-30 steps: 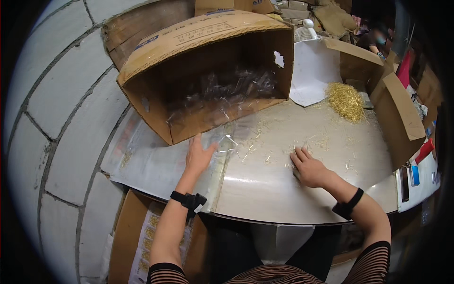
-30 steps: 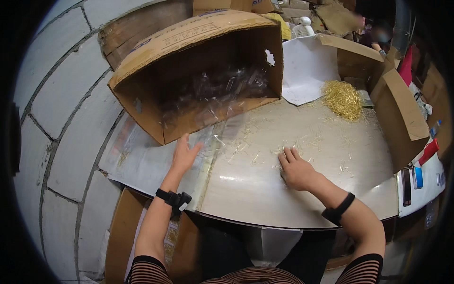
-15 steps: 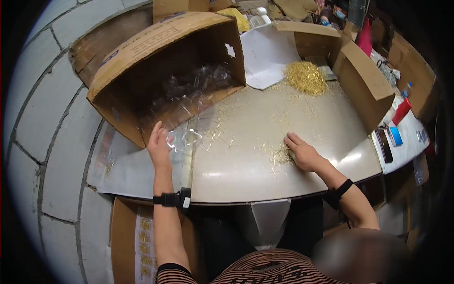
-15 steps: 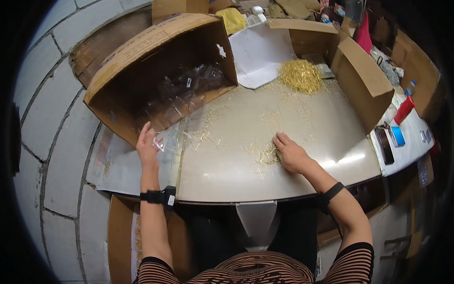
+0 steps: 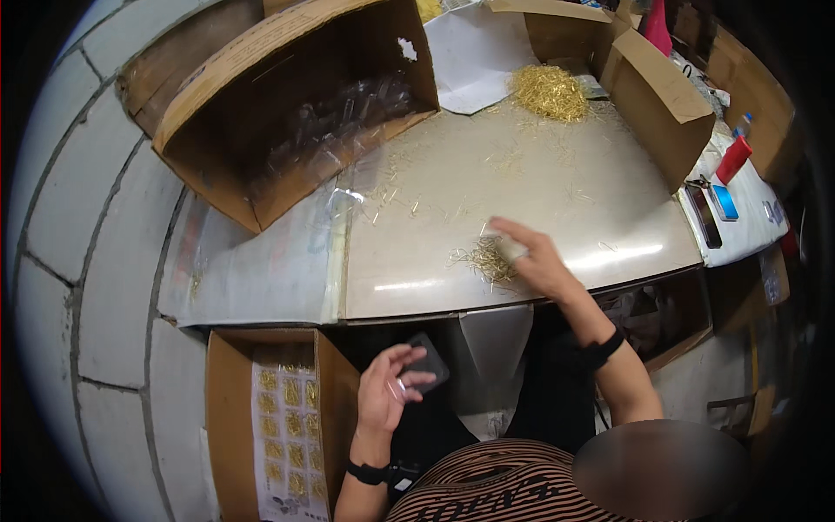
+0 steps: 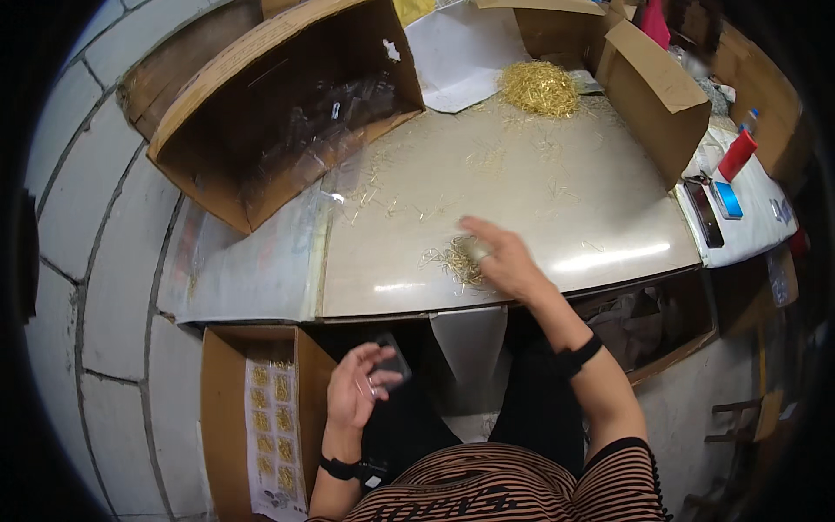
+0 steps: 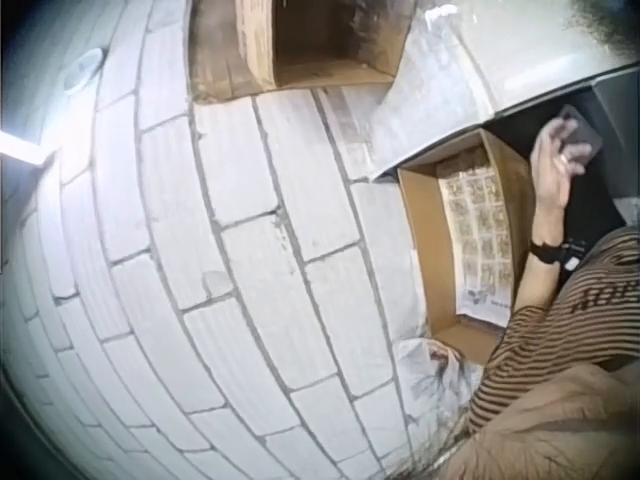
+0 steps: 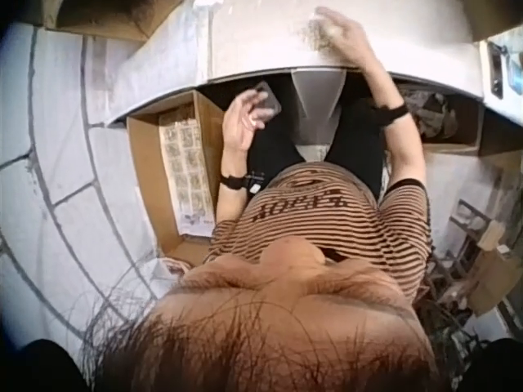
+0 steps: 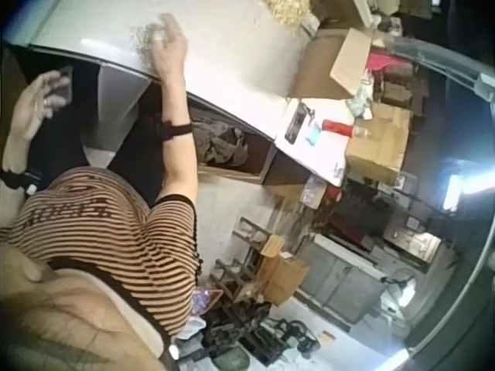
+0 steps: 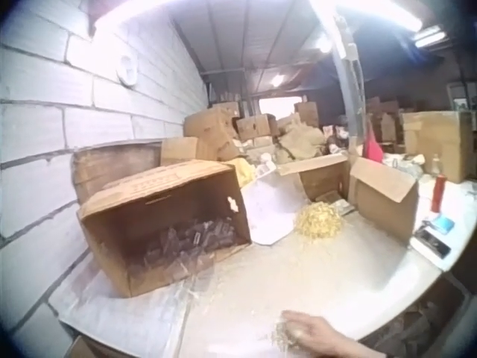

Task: Gather small metal pins from a workbench and place them into small plastic bags, then organize the bags into a larger shipping box.

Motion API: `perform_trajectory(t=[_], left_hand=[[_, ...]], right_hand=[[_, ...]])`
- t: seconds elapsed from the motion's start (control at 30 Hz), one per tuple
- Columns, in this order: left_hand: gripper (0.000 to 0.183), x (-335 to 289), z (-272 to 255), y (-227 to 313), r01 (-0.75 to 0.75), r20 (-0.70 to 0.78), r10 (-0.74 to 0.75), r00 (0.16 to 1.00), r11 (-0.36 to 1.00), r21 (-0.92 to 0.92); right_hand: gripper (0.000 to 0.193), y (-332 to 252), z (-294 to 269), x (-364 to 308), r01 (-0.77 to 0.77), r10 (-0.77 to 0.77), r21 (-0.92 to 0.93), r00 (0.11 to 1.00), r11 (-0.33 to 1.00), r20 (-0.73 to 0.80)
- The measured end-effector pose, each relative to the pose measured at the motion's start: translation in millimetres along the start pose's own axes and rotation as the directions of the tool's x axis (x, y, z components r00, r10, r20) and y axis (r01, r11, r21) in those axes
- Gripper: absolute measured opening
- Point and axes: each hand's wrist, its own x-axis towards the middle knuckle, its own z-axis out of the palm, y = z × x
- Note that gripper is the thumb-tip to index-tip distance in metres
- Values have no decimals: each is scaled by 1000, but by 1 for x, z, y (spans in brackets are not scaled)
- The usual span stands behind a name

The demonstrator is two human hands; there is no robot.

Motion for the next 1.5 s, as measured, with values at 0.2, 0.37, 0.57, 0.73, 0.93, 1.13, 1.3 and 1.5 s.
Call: perform_trajectory(t=[0.2, 0.37, 0.57, 0.73, 0.93, 1.13, 1.3, 1.5], left_hand=[[40, -9, -36, -100, 397, -143, -375, 916, 899, 187], [53, 27, 7, -143, 455, 114, -464, 879, 885, 96], [62, 32, 16, -144, 476, 120, -479, 869, 878, 55], [60, 30, -2, -162, 480, 152, -481, 863, 876, 45], [56, 25, -9, -177, 469, 91, -474, 876, 881, 68], [50, 22, -15, -183, 333, 59, -334, 941, 943, 28], [49, 12, -20, -161, 454, 36, -457, 889, 889, 64], [32, 10, -42, -167, 430, -16, -431, 902, 896, 107]], right_hand=[[43, -13, 35, -4, 100, -112, -121, 989, 988, -94], [42, -37, 77, -40, 111, -184, -450, 975, 886, -121], [49, -62, 36, -123, 167, -197, -184, 967, 969, -161], [45, -32, 30, -180, 42, -33, 63, 990, 997, -137], [47, -17, 60, -203, -30, 39, 146, 997, 989, -61], [46, -13, 103, -210, 190, -158, -117, 957, 975, 241], [44, -37, 76, -186, 71, -51, -69, 964, 995, 261], [38, -58, 23, -63, 313, -314, -246, 949, 917, 36]])
